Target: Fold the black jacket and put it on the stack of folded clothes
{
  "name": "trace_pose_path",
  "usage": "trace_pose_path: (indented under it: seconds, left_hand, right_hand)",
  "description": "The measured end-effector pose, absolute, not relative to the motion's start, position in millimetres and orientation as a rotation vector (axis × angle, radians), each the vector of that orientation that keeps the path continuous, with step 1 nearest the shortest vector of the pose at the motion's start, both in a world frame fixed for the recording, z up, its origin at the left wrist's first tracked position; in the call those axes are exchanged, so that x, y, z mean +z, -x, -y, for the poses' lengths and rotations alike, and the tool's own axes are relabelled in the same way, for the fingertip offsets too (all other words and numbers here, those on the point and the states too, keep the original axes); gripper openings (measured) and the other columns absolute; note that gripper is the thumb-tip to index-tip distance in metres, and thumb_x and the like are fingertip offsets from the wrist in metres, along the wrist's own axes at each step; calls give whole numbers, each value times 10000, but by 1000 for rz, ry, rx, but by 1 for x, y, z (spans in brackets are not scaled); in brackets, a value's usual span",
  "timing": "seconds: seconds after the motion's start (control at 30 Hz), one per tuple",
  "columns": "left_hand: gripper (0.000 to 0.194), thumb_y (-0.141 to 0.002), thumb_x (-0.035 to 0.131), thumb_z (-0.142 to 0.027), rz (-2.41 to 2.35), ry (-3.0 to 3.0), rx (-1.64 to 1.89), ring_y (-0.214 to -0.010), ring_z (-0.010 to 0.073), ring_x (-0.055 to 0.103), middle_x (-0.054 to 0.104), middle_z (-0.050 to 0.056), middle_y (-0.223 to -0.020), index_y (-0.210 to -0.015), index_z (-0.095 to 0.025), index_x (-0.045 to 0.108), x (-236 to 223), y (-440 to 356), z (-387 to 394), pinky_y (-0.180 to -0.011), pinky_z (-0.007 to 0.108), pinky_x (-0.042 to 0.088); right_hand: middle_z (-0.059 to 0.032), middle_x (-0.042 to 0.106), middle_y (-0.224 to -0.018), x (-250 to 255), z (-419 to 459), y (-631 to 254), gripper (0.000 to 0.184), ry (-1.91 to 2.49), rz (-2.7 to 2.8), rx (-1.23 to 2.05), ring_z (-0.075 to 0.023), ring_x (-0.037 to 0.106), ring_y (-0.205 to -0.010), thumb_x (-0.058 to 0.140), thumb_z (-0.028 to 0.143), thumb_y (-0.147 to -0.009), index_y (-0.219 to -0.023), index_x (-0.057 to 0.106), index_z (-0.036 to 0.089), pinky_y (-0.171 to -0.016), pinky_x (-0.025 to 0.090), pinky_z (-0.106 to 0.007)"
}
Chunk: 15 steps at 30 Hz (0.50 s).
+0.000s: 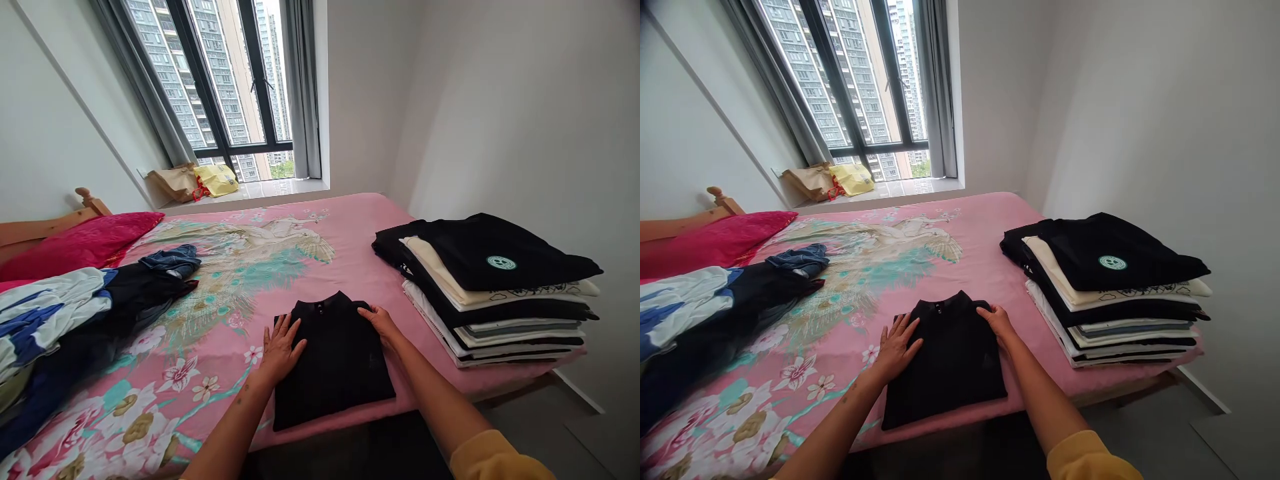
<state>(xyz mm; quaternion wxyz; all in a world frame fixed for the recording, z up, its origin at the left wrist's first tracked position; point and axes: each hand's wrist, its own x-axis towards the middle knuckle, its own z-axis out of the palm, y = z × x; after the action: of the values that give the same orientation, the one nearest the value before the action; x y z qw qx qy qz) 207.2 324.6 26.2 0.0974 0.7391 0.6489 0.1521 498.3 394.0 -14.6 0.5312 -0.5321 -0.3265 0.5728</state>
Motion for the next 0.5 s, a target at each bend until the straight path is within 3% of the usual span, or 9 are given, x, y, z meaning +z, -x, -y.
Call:
trace_pose_path:
  seconds: [0.1,0.23,0.37,0.5]
  left_hand:
    - [541,-832,527,-410,-1945,-1793,755,-1415,244,185,295,61,-1515,-1344,-253,455,19,-199,-341,-1139,518,69]
    - [566,-836,482,-473,-1810,-1262,1116,-1315,261,389,459,160,-1400,-1273,-115,508,10,-175,-354,-1100,408,275]
    - [531,-793,481,-583,-1659,-1138,1103,-986,275,636,701,135,-1015,-981,-120,662,12,-159,-365,-851,372,498]
    - [420,-610,716,-523,-1522,-1027,1109,-737,228,666,717,90,-759,-778,-140,676,12,-159,-376,-665,318,527]
  right_hand:
    - [-41,677,-692,-20,-401,-498,308,1278,745,1409,-200,648,-657,728,384,-684,-843,619,143,-615,538,-299]
    - [-46,694,-765,-21,-395,-503,331,1220,761,1479,-194,655,-713,684,463,-735,-849,634,156,-666,542,-290]
    - [-54,701,-820,-19,-391,-507,348,1154,728,1591,-197,664,-767,710,454,-728,-892,642,155,-720,549,-290]
    - [-44,698,-806,-25,-394,-505,305,1166,719,1577,-190,666,-767,723,401,-722,-889,631,164,-726,552,-279]
